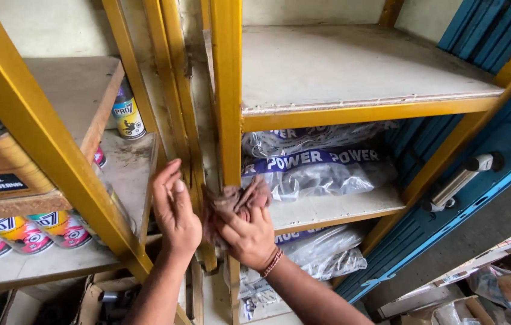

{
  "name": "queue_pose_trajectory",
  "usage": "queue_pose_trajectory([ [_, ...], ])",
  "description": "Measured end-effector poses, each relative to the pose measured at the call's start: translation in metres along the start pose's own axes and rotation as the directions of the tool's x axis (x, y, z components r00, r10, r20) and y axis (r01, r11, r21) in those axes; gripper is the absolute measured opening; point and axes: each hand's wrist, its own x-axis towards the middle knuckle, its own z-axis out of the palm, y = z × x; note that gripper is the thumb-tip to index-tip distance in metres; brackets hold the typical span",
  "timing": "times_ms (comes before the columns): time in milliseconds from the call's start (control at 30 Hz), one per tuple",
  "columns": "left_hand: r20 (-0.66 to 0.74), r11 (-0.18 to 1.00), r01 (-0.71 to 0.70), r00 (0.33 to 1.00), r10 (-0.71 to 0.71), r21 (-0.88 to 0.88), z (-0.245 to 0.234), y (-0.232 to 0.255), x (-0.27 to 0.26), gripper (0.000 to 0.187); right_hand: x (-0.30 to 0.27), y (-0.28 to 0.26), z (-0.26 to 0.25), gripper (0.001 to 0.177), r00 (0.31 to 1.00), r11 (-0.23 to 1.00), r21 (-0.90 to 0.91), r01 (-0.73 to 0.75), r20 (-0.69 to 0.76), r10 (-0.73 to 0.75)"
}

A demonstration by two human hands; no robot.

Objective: The person kneels on the floor and wipes the white tiles with a cloth. They then stand and wipe the yellow metal frame of a shelf, followed by cleaning the blue metal door frame and the silver handles.

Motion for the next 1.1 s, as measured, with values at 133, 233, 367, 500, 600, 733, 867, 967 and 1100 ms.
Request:
queue_pose_trajectory([
  [133, 0.198, 0.993, 0.115, 0.973, -0.119, 0.032, -0.002, 0.007, -0.020, 0.032, -0.053, -0.010, 0.006, 0.020, 0.997, 0.998, 0.059, 0.020, 0.075, -0.024],
  [233, 0.216, 0.988, 0.151, 0.965, -0.150, 0.013, -0.004, 0.007, -0.021, 0.033, 0.021, -0.003, -0.020, 0.016, 0.996, 0.999, 0.008, 0.051, -0.073, -0.050],
  [367, 0.133, 0.996, 0.085, 0.987, -0.087, 0.020, -0.005, 0.014, -0.012, 0.036, 0.112, 0.011, -0.031, 0.018, 0.986, 0.999, -0.042, 0.001, -0.168, -0.008],
  [500, 0.130, 0.989, 0.145, 0.981, -0.145, 0.010, -0.007, 0.025, -0.011, 0.035, 0.123, 0.005, -0.027, 0.024, 0.996, 0.966, -0.241, -0.094, -0.037, 0.087],
  [600, 0.175, 0.956, 0.292, 0.943, -0.282, -0.035, -0.015, 0.013, -0.032, 0.029, 0.080, -0.009, -0.026, 0.030, 0.990, 0.968, -0.248, -0.028, 0.128, 0.062],
  [733, 0.265, 0.802, 0.597, 0.774, -0.575, -0.003, -0.026, -0.021, -0.090, 0.051, -0.029, -0.018, 0.000, 0.044, 0.932, 0.997, -0.068, 0.039, 0.363, -0.012],
  [867, 0.238, 0.582, 0.741, 0.531, -0.813, 0.336, -0.019, 0.008, -0.095, 0.041, -0.050, -0.021, -0.024, 0.023, 0.929, 0.990, 0.141, -0.027, 0.369, -0.027],
  [967, 0.188, 0.516, 0.804, 0.481, -0.856, 0.295, -0.011, 0.014, -0.100, 0.043, -0.039, -0.024, -0.050, 0.036, 0.896, 0.883, 0.379, -0.275, 0.434, 0.093],
  [1100, 0.144, 0.671, 0.741, 0.666, -0.732, -0.016, -0.005, 0.012, -0.081, 0.030, -0.015, -0.022, -0.070, 0.031, 0.832, 0.503, 0.663, -0.555, 0.449, 0.328],
])
